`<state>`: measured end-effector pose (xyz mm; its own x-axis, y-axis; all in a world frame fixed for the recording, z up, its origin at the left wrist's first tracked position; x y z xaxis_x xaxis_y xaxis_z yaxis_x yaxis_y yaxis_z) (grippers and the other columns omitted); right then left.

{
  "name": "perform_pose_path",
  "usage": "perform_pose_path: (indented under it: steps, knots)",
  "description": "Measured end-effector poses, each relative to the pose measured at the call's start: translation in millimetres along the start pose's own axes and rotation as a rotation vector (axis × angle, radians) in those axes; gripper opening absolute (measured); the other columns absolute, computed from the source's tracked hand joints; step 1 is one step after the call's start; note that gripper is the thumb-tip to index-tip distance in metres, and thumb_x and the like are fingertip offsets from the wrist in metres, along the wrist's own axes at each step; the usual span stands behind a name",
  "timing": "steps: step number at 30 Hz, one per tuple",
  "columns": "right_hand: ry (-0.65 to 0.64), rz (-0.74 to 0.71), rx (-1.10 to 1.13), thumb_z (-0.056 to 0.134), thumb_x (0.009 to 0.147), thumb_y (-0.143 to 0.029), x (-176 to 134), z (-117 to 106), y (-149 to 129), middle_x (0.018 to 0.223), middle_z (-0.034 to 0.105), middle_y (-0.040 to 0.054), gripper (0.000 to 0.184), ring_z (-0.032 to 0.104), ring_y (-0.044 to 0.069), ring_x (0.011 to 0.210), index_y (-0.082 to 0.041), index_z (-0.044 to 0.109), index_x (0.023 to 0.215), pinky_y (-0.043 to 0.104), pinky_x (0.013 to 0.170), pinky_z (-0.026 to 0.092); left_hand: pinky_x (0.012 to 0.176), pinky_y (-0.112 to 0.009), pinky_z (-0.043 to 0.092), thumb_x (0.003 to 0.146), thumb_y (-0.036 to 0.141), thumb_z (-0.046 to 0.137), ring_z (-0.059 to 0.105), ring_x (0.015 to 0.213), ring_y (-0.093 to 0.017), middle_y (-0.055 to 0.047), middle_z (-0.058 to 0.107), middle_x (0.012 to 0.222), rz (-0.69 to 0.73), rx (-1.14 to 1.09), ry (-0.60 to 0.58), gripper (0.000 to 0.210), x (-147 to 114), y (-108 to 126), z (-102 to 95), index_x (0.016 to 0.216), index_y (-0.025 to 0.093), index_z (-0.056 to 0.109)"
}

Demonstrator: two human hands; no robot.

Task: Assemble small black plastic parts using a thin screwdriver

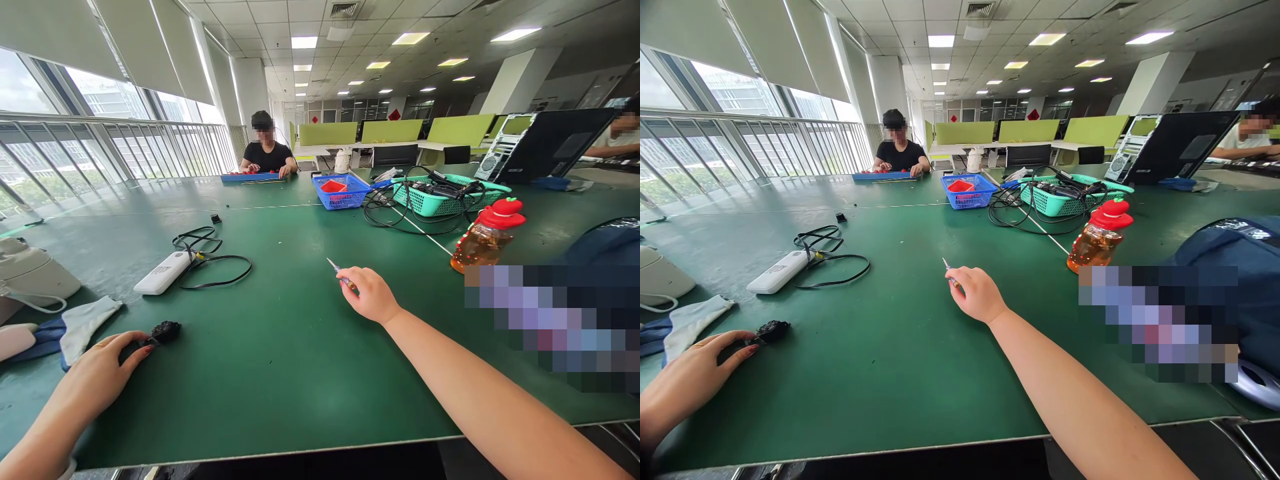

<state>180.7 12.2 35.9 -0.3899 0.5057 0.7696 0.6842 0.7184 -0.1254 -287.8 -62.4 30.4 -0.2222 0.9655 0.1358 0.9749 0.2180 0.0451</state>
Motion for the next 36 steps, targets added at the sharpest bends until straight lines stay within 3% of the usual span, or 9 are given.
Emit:
perform_pose_path:
  steps: [2, 4, 8, 13, 16, 25, 36]
  knots:
    - [0.006, -0.004, -0.001, 0.051, 0.088, -0.012, 0.3, -1.0, -0.6, 0.081, 0.067, 0.0015, 0.018, 0.056, 0.016, 0.062, -0.023, 0.057, 0.102, 0.03, 0.065, 0.045, 0.082, -0.046, 0.053, 0.084, 0.048, 0.033, 0.066, 0.098, -0.033, -0.014, 0.072, 0.107, -0.072, -0.026, -0.044, 0.05, -1.3, 3.2, -6.4, 0.107, 0.017, 0.065]
    - [0.011, -0.003, -0.003, 0.051, 0.088, -0.012, 0.7, -1.7, -0.9, 0.08, 0.067, 0.0015, 0.018, 0.056, 0.016, 0.062, -0.023, 0.057, 0.101, 0.03, 0.064, 0.045, 0.09, -0.045, 0.051, 0.084, 0.05, 0.034, 0.063, 0.107, -0.033, -0.015, 0.069, 0.116, -0.078, -0.082, -0.008, 0.055, -1.5, 11.2, -16.7, 0.118, 0.015, 0.058]
    - [0.008, 0.002, 0.002, 0.051, 0.088, -0.012, 0.8, -0.7, -1.1, 0.079, 0.066, 0.0008, 0.018, 0.055, 0.016, 0.061, -0.023, 0.057, 0.101, 0.03, 0.064, 0.045, 0.099, -0.044, 0.045, 0.086, 0.052, 0.035, 0.056, 0.118, -0.03, -0.011, 0.063, 0.125, 0.101, -0.134, 0.126, 0.057, 1.2, 34.5, -29.1, 0.129, 0.021, 0.053]
    - [0.018, 0.004, -0.003, 0.051, 0.088, -0.013, 0.3, -0.6, 0.1, 0.081, 0.067, 0.0008, 0.018, 0.055, 0.016, 0.061, -0.024, 0.056, 0.101, 0.03, 0.064, 0.046, 0.102, -0.042, 0.044, 0.085, 0.05, 0.04, 0.059, 0.112, -0.028, -0.009, 0.065, 0.124, 0.258, -0.153, 0.008, 0.054, 11.8, 44.6, -2.8, 0.128, 0.023, 0.057]
    - [0.021, 0.006, -0.002, 0.051, 0.088, -0.012, 0.4, -1.0, 1.0, 0.082, 0.068, 0.001, 0.018, 0.055, 0.016, 0.062, -0.024, 0.056, 0.101, 0.03, 0.065, 0.047, 0.105, -0.042, 0.041, 0.084, 0.049, 0.042, 0.057, 0.117, -0.028, -0.009, 0.066, 0.124, 0.276, -0.161, 0.015, 0.051, 16.4, 40.7, 7.4, 0.124, 0.023, 0.06]
    - [0.034, -0.014, 0.012, 0.051, 0.088, -0.011, 2.9, -3.4, -2.7, 0.081, 0.068, 0.0007, 0.018, 0.055, 0.016, 0.06, -0.023, 0.055, 0.1, 0.029, 0.064, 0.046, 0.098, -0.04, 0.047, 0.086, 0.052, 0.042, 0.061, 0.11, -0.028, -0.008, 0.067, 0.119, 0.18, -0.181, 0.026, 0.05, 19.1, 29.6, 9.9, 0.124, 0.025, 0.061]
    - [0.064, -0.037, 0.014, 0.051, 0.087, -0.009, 3.4, -7.0, -5.5, 0.079, 0.067, 0.0002, 0.018, 0.055, 0.015, 0.061, -0.022, 0.055, 0.1, 0.028, 0.063, 0.044, 0.105, -0.04, 0.044, 0.085, 0.052, 0.043, 0.06, 0.117, -0.027, -0.005, 0.065, 0.128, 0.263, -0.189, 0.067, 0.048, 20.0, 35.2, 9.4, 0.117, 0.025, 0.066]
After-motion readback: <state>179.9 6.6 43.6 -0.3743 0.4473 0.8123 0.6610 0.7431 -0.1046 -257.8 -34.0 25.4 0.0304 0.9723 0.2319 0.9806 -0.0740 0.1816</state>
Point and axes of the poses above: each hand's wrist, its own x-axis towards the middle knuckle, its own z-axis out of the palm, y = z × x, the point moved 7 cm from there along x, towards the middle knuckle
